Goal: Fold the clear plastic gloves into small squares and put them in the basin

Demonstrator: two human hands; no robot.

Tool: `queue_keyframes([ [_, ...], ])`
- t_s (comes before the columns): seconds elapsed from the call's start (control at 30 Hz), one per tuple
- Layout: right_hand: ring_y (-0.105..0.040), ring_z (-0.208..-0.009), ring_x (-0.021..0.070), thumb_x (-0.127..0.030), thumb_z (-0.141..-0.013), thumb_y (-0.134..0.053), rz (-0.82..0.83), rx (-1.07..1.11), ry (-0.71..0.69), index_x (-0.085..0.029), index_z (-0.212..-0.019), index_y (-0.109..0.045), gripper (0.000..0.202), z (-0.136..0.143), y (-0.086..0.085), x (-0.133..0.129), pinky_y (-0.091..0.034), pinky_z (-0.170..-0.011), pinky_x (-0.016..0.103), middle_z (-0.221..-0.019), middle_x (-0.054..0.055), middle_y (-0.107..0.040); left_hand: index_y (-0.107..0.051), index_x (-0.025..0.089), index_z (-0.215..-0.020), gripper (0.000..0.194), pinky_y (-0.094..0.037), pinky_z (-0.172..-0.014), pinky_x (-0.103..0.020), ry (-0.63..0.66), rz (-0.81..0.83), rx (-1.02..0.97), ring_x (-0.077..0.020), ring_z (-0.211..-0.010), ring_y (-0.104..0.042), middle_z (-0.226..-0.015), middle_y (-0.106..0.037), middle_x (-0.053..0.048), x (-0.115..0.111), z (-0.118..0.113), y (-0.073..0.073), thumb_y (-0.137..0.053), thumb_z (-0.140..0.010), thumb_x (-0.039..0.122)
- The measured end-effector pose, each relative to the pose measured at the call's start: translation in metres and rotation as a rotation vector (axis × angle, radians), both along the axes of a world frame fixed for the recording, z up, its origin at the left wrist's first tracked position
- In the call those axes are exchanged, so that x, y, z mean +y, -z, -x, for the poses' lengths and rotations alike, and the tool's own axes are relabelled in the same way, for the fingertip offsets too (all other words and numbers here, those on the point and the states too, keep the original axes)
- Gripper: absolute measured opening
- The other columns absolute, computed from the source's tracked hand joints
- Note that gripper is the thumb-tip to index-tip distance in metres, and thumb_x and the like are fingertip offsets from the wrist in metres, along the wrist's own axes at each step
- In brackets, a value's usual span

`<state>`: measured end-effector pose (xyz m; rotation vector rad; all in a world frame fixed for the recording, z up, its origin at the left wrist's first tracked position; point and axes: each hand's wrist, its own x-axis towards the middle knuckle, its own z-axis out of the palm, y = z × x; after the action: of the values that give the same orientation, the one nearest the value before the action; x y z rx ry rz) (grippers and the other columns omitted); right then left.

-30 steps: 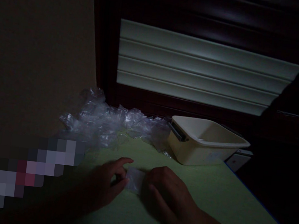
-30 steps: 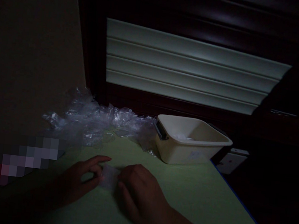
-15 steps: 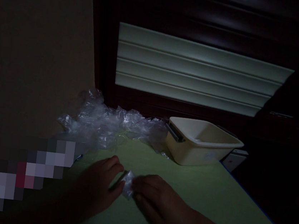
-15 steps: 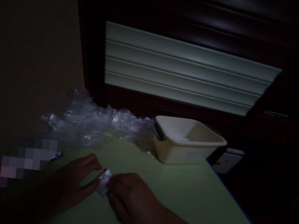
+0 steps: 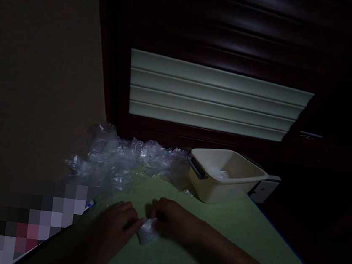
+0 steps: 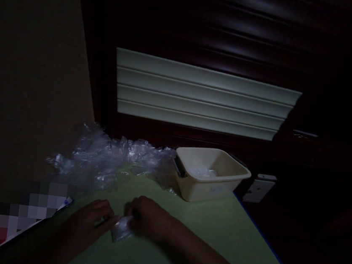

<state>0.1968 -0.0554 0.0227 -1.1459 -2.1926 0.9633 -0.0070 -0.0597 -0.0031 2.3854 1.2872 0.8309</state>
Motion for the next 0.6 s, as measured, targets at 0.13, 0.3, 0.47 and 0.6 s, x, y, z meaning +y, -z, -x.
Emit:
queue_keyframes([
  [0.13, -0.044, -0.059, 0.0114, -0.009, -0.071, -0.057, 0.068, 0.214, 0.11, -0.018, -0.074, -0.05, 0.012, 0.003, 0.022, -0.003, -0.034, -0.054, 0.022, -0.066, -0.004, -0.048, -0.063, 0.019, -0.079, 0.014, -0.047, -0.062, -0.027, -0.021, 0.171, -0.171, -0.0183, -0.067, -0.061, -0.072, -0.064, -0.001, 0.003, -0.004, -0.001, -0.055, -0.078, 0.032],
  [0.3, -0.048, -0.063, 0.0113, -0.028, -0.072, -0.066, 0.163, 0.442, 0.139, -0.021, -0.085, -0.047, 0.024, 0.01, 0.03, -0.003, -0.037, -0.056, 0.022, -0.078, -0.001, -0.055, -0.059, 0.019, -0.087, 0.02, -0.051, -0.065, -0.027, 0.058, 0.479, -0.531, -0.0196, -0.074, -0.066, -0.078, -0.068, -0.003, 0.008, -0.004, 0.005, -0.057, -0.075, 0.035],
  [0.47, -0.052, -0.064, 0.0123, -0.051, -0.068, -0.072, 0.249, 0.54, 0.118, -0.018, -0.084, -0.058, 0.039, 0.011, 0.026, -0.001, -0.041, -0.062, 0.026, -0.076, 0.001, -0.059, -0.061, 0.02, -0.088, 0.023, -0.051, -0.072, -0.03, 0.113, 0.562, -0.628, -0.0217, -0.081, -0.067, -0.085, -0.071, -0.004, 0.012, -0.003, 0.01, -0.061, -0.073, 0.037],
  [0.6, -0.045, -0.055, 0.0104, -0.057, -0.067, -0.072, 0.256, 0.588, 0.215, -0.016, -0.068, -0.058, 0.043, 0.011, 0.028, 0.002, -0.038, -0.057, 0.025, -0.06, -0.003, -0.053, -0.063, 0.02, -0.094, 0.031, -0.051, -0.074, -0.032, 0.084, 0.602, -0.683, -0.023, -0.085, -0.067, -0.092, -0.071, -0.006, 0.013, -0.004, 0.01, -0.062, -0.076, 0.044],
])
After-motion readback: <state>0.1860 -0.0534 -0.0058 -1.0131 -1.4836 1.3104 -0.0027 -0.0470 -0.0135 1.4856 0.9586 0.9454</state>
